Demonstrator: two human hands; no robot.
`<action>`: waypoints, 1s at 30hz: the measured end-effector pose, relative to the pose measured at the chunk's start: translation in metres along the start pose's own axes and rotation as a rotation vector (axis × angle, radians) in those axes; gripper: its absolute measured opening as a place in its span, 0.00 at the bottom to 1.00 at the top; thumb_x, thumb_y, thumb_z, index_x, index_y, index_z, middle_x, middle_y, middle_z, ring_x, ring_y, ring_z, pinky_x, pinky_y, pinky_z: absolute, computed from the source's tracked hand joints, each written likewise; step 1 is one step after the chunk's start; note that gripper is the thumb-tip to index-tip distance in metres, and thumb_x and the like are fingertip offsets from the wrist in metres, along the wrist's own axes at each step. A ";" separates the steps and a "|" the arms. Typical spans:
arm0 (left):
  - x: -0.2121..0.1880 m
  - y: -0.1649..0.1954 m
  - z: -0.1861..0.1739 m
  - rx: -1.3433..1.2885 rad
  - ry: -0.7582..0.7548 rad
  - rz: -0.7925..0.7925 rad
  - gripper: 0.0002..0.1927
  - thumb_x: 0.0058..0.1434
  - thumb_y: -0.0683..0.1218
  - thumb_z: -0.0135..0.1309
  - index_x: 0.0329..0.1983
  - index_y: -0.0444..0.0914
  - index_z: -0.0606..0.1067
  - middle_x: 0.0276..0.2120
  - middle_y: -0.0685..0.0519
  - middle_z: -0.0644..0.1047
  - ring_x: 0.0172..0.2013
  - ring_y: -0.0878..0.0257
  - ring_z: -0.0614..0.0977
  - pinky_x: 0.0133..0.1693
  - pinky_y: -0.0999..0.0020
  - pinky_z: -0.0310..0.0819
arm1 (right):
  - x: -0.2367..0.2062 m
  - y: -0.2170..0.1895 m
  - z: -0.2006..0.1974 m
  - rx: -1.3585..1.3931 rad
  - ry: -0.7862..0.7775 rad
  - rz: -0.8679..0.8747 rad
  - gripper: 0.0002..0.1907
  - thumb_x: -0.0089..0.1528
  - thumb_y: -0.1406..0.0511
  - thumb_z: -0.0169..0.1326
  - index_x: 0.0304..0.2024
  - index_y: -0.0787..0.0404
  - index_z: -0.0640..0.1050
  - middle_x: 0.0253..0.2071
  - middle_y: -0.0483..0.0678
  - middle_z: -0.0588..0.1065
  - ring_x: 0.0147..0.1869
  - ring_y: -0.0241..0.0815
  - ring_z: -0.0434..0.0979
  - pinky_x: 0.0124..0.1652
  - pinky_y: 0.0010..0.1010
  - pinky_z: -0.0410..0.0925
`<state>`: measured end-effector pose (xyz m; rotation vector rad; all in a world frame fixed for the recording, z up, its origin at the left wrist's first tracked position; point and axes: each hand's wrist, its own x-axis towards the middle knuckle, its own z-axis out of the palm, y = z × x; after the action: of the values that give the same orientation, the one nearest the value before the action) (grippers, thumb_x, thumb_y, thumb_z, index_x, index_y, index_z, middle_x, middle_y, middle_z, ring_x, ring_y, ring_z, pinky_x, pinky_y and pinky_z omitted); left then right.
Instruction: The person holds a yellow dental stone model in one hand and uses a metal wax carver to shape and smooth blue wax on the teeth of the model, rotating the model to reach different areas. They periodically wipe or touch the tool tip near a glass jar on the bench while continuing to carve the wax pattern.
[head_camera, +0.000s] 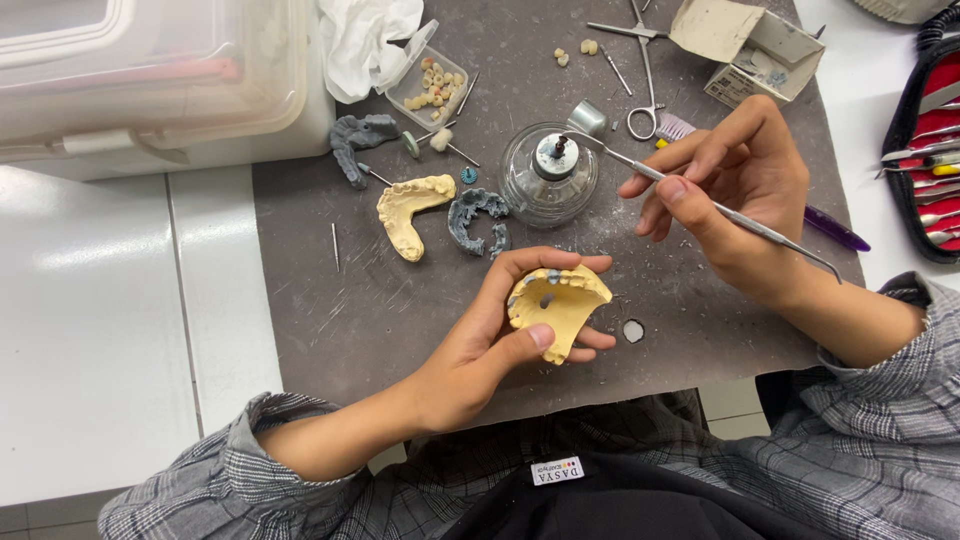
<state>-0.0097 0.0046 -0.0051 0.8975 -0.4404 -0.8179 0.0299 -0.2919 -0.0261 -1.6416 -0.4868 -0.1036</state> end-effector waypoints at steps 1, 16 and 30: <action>0.001 -0.001 0.000 0.006 0.011 -0.012 0.25 0.77 0.48 0.40 0.74 0.39 0.52 0.77 0.40 0.57 0.62 0.49 0.77 0.64 0.55 0.74 | 0.000 0.000 0.000 -0.007 0.000 -0.003 0.13 0.74 0.69 0.53 0.48 0.61 0.59 0.45 0.64 0.78 0.37 0.40 0.84 0.34 0.24 0.79; 0.000 0.003 -0.003 0.387 0.153 0.081 0.23 0.78 0.54 0.36 0.69 0.37 0.59 0.68 0.41 0.71 0.53 0.59 0.81 0.55 0.64 0.78 | 0.003 0.003 -0.002 -0.052 0.002 -0.023 0.12 0.73 0.72 0.52 0.50 0.60 0.61 0.42 0.61 0.78 0.36 0.39 0.84 0.33 0.22 0.79; 0.017 0.023 -0.049 1.067 0.358 0.515 0.48 0.55 0.35 0.72 0.71 0.40 0.55 0.68 0.44 0.63 0.50 0.64 0.79 0.52 0.70 0.81 | 0.005 -0.009 0.003 -0.065 -0.031 -0.039 0.09 0.70 0.74 0.55 0.43 0.64 0.66 0.42 0.59 0.77 0.41 0.36 0.83 0.39 0.21 0.80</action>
<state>0.0428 0.0244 -0.0138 1.7726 -0.7626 0.1302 0.0300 -0.2875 -0.0163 -1.6999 -0.5435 -0.1242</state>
